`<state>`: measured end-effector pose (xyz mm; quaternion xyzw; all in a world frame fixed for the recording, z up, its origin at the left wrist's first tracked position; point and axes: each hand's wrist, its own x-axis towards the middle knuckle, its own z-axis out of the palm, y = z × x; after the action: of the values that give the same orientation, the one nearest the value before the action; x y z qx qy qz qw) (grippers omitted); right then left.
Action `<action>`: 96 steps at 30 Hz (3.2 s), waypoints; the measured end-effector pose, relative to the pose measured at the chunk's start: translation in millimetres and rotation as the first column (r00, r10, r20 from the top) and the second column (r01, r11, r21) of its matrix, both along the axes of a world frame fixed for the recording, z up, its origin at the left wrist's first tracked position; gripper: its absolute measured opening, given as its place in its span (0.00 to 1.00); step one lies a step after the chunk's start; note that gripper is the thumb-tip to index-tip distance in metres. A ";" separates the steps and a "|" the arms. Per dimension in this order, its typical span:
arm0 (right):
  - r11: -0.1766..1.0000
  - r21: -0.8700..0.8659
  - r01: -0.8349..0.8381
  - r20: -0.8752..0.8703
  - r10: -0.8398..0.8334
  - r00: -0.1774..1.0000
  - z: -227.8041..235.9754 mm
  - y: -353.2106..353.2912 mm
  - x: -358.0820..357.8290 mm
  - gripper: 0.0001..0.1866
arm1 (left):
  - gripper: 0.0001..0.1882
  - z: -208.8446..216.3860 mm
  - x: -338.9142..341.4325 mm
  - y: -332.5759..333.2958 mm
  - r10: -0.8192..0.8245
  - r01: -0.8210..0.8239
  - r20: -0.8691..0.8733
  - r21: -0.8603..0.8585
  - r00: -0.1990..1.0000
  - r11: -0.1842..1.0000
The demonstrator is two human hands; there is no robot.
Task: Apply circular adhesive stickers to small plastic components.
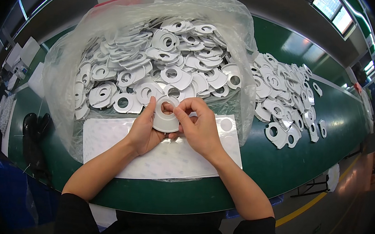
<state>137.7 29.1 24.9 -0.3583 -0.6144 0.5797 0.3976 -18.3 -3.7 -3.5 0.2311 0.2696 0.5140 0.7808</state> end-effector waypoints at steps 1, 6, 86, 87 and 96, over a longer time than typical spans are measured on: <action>1.000 0.000 0.000 0.000 0.000 1.000 0.0 -0.3 -0.4 0.05 | 0.29 -0.1 -0.5 0.0 0.000 0.000 0.000 0.000 1.000 1.000; 0.993 0.110 0.043 0.037 -0.047 0.998 -3.0 -0.9 -3.6 0.05 | 0.28 1.3 -0.5 -1.2 0.001 -0.001 0.013 0.026 1.000 1.000; 0.820 -0.261 0.510 -0.527 -0.564 0.636 27.6 58.7 80.1 0.09 | 0.17 63.5 -45.9 9.4 0.491 0.212 -0.838 0.538 0.237 0.816; 0.794 -0.322 0.516 -0.600 -0.592 0.538 29.2 63.2 87.9 0.10 | 0.14 62.9 -51.6 9.2 0.653 0.311 -0.757 0.616 -0.019 0.724; 0.946 0.267 0.185 0.153 -0.231 0.961 23.8 24.2 29.7 0.08 | 0.04 31.6 -64.4 16.2 0.775 0.637 -0.450 0.450 -0.444 0.626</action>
<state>167.3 53.3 48.7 -0.4199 -0.6749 0.4169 0.4409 -82.7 12.5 28.1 0.8052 0.5542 0.1672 -0.1290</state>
